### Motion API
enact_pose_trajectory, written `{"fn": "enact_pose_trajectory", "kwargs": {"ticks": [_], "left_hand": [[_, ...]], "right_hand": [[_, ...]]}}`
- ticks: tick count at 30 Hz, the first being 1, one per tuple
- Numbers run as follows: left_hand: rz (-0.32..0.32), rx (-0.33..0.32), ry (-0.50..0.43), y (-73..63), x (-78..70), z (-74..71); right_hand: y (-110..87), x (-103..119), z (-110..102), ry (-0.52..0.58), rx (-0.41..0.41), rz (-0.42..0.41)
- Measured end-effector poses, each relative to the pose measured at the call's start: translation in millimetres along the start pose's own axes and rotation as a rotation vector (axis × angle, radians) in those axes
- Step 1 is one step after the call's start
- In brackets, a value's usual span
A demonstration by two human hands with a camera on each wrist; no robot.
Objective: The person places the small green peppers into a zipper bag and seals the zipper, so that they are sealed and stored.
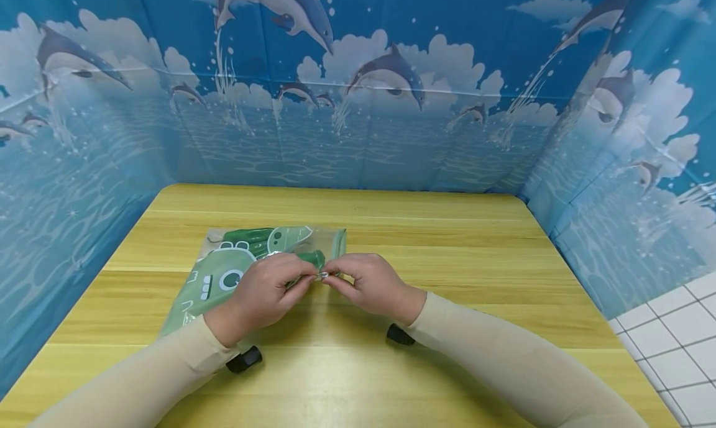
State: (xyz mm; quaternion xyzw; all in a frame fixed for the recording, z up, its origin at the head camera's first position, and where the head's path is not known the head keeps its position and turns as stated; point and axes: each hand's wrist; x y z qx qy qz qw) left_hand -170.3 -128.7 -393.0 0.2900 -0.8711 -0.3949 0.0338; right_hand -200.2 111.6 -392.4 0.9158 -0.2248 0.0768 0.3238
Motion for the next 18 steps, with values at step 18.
{"fn": "enact_pose_trajectory", "kwargs": {"ticks": [18], "left_hand": [[0.024, -0.016, -0.021, 0.1, 0.9, -0.6]], "right_hand": [[-0.3, -1.0, -0.2, 0.042, 0.013, 0.024]]}}
Point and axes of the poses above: each hand's wrist, its own y-axis towards the middle knuckle, its own z-axis out of the palm, x = y × z
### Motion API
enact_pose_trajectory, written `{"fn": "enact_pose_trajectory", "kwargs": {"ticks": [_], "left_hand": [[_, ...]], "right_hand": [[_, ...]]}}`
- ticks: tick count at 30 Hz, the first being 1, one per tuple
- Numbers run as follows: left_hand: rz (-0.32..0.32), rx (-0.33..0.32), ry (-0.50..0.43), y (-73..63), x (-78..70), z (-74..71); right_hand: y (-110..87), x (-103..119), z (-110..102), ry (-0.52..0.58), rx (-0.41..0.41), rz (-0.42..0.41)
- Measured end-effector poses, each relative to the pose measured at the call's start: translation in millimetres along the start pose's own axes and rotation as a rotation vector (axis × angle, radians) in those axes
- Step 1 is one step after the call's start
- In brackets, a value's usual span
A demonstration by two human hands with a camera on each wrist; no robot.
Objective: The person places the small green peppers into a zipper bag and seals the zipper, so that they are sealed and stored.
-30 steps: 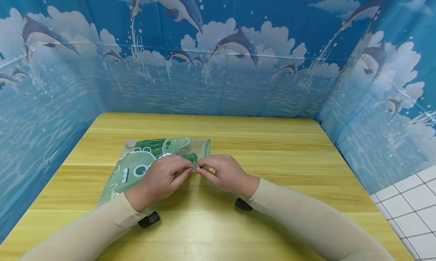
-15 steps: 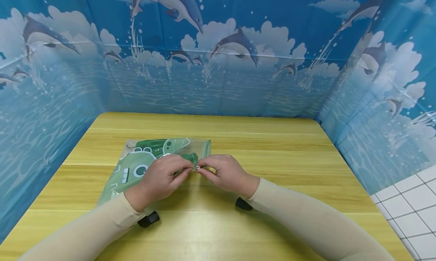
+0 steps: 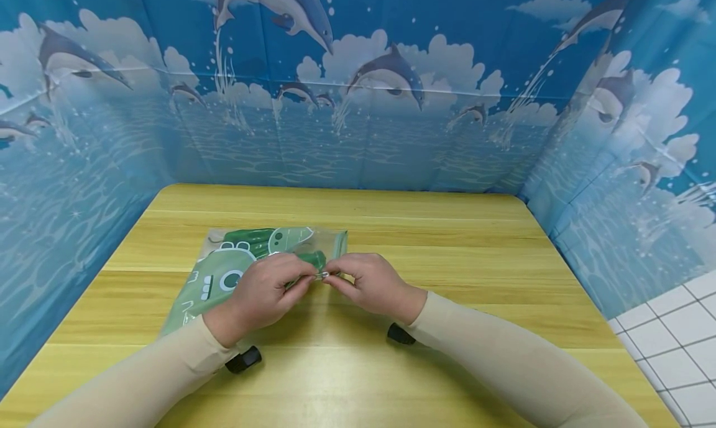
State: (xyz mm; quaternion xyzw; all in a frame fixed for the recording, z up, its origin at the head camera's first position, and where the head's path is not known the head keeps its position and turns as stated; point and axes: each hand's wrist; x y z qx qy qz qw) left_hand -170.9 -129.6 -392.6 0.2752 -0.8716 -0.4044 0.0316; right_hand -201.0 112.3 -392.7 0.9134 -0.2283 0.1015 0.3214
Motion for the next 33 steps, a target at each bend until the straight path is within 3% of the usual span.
{"fn": "enact_pose_trajectory", "kwargs": {"ticks": [20, 33], "left_hand": [[-0.002, 0.008, -0.015, 2.7, -3.7, -3.7], [0.006, -0.005, -0.022, 2.8, -3.1, -4.1]], "right_hand": [[-1.8, -1.9, -0.5, -0.035, -0.019, -0.016], [-2.8, -3.5, -1.6, -0.028, 0.006, 0.022]]}}
Point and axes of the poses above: each hand's wrist, its own y-axis towards the middle knuckle, its own z-axis out of the palm, x = y × z
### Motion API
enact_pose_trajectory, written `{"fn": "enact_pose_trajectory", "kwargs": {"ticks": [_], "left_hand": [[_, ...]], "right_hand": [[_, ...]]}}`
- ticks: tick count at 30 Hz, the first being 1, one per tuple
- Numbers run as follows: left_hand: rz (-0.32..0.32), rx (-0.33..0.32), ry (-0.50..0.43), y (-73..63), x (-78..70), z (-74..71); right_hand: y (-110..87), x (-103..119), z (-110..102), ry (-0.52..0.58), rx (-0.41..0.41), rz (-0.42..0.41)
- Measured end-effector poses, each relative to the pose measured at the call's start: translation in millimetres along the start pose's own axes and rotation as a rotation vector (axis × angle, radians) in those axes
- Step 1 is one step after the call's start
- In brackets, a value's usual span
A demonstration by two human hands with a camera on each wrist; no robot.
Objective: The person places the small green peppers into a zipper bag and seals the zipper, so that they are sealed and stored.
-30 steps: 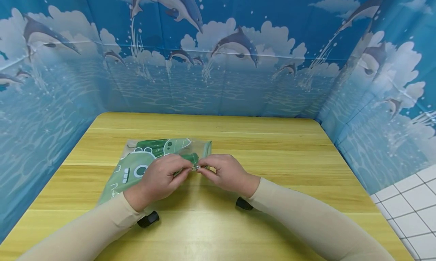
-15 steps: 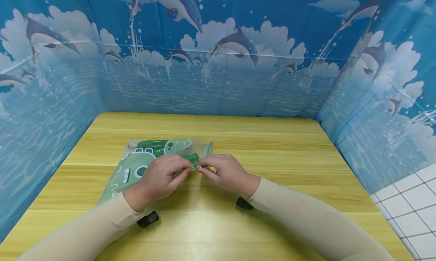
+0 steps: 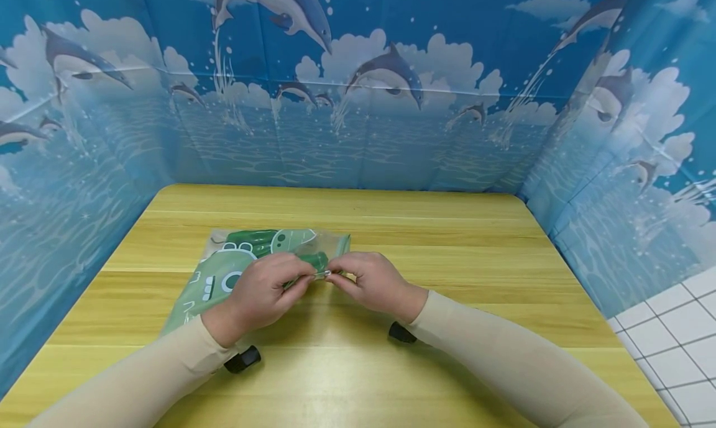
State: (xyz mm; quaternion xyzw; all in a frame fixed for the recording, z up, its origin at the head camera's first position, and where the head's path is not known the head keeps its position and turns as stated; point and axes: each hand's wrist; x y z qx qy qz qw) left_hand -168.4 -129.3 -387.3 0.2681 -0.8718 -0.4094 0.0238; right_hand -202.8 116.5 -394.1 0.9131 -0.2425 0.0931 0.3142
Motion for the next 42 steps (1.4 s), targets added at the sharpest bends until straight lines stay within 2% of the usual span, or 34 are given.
{"fn": "enact_pose_trajectory", "kwargs": {"ticks": [34, 42], "left_hand": [[0.022, -0.024, -0.048, -0.3, 0.2, 0.4], [0.017, -0.024, -0.055, 0.1, -0.5, -0.3]], "right_hand": [[-1.8, -3.4, 2.5, 0.021, 0.02, 0.027], [-2.2, -4.2, 3.3, -0.018, 0.011, 0.01]]}}
Point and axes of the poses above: each hand's wrist, its own y-axis towards the middle knuckle, its own z-axis out of the palm, x = y × z
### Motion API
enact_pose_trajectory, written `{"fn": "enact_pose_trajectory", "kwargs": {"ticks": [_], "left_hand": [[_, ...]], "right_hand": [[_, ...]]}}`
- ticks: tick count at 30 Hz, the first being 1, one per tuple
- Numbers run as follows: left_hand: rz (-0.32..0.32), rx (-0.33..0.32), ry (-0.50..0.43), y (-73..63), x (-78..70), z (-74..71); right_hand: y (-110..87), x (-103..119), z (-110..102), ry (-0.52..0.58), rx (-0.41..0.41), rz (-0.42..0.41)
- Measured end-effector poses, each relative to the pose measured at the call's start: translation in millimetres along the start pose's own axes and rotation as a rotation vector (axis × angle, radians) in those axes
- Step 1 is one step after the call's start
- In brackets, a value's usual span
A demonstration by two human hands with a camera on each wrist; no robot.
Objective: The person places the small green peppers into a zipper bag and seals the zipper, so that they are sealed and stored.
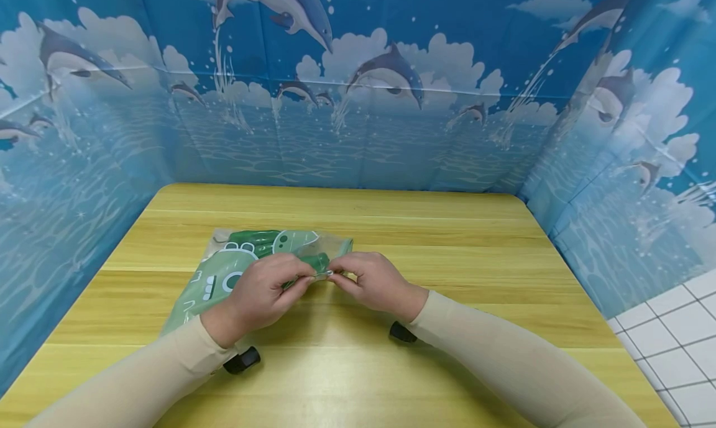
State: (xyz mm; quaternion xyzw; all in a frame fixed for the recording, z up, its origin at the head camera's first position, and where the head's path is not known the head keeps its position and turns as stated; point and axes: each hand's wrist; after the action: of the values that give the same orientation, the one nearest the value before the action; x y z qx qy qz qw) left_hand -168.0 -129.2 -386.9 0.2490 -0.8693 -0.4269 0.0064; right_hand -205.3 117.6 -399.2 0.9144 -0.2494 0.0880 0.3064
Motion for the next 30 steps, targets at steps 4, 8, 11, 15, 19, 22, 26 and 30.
{"fn": "enact_pose_trajectory", "kwargs": {"ticks": [4, 8, 11, 15, 19, 22, 26, 30], "left_hand": [[0.003, -0.005, -0.004, 0.4, -0.2, -0.3], [0.002, -0.004, -0.011, 0.4, -0.2, -0.6], [-0.002, -0.002, -0.015, 0.5, -0.5, -1.0], [-0.003, -0.005, -0.017, 1.1, -1.1, -1.8], [-0.003, -0.011, -0.019, 1.4, -1.5, -2.1], [-0.007, -0.013, -0.018, 1.4, -1.5, -2.3], [-0.007, -0.014, -0.018, 1.7, -1.9, -3.0], [-0.005, -0.019, -0.016, 2.1, -2.5, -3.7]], "right_hand": [[-0.1, -1.2, 0.5, -0.008, 0.009, 0.004], [-0.1, -2.5, 1.1, -0.012, 0.018, 0.009], [-0.1, -3.2, 1.5, -0.014, 0.022, 0.01], [-0.4, -4.3, 1.7, -0.019, 0.033, 0.019], [-0.4, -4.9, 1.1, -0.021, 0.048, 0.039], [-0.2, -5.1, 0.6, -0.017, 0.055, 0.049], [0.1, -5.7, -0.1, -0.012, 0.066, 0.063], [0.4, -6.7, -0.6, -0.01, 0.082, 0.084]]}}
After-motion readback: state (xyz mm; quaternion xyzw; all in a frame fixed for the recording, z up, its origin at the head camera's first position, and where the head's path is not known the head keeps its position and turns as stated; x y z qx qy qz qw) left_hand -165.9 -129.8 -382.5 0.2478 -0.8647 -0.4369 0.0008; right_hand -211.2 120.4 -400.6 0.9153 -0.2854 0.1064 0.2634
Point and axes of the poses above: each hand's wrist, its own y-axis towards the middle knuckle, its own z-axis out of the palm, x = y × z
